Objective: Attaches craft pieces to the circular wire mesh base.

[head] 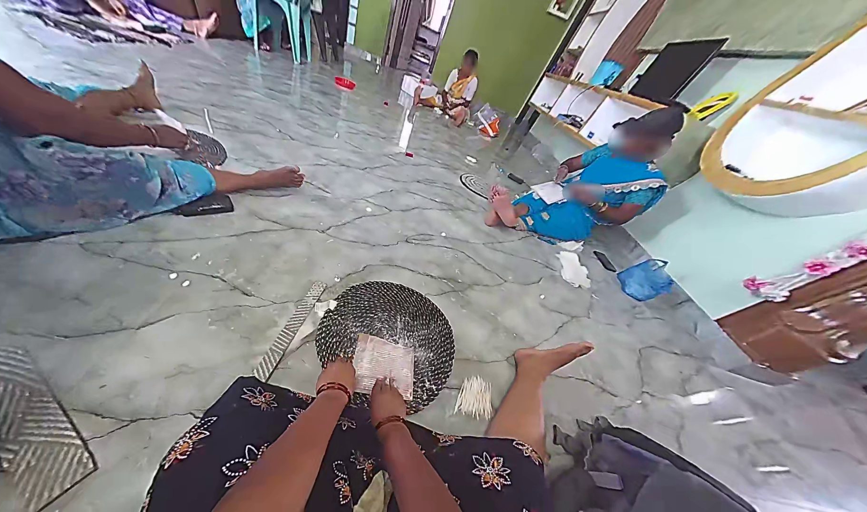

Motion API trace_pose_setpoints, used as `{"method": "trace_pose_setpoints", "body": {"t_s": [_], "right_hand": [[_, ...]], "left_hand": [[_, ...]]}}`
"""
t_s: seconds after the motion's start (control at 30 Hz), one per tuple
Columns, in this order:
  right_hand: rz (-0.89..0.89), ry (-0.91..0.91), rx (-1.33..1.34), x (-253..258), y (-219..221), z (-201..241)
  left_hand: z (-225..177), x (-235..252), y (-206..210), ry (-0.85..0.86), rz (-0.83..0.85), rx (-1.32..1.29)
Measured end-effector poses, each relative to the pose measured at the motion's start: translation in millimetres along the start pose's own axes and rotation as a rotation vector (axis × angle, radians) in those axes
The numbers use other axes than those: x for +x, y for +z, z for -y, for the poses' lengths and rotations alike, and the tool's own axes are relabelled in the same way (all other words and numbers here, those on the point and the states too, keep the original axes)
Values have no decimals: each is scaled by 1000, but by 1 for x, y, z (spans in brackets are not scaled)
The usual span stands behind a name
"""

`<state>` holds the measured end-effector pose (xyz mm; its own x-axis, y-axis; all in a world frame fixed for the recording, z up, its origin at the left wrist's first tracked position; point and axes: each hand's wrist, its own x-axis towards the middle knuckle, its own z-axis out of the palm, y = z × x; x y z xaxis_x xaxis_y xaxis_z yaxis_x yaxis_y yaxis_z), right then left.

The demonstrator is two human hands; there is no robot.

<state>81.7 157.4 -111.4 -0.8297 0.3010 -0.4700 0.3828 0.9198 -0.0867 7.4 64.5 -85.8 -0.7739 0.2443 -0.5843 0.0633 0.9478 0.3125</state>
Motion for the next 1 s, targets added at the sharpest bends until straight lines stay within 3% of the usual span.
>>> {"method": "trace_pose_setpoints", "body": {"t_s": [0.37,0.53,0.77,1.0], "right_hand": [[108,-143,74,-28,-31,-37],[-212,-177,722,-88,-38,-106],[-499,92,1799,-106,-26,-167],[-444,56,1879,-98,-30,-144]], "left_hand": [[6,-48,21,84,-37,214],[-4,-89,11,138,-116,129],[-26,-154,25,237,-203,-299],[-23,-157,42,232,-246,-420]]}}
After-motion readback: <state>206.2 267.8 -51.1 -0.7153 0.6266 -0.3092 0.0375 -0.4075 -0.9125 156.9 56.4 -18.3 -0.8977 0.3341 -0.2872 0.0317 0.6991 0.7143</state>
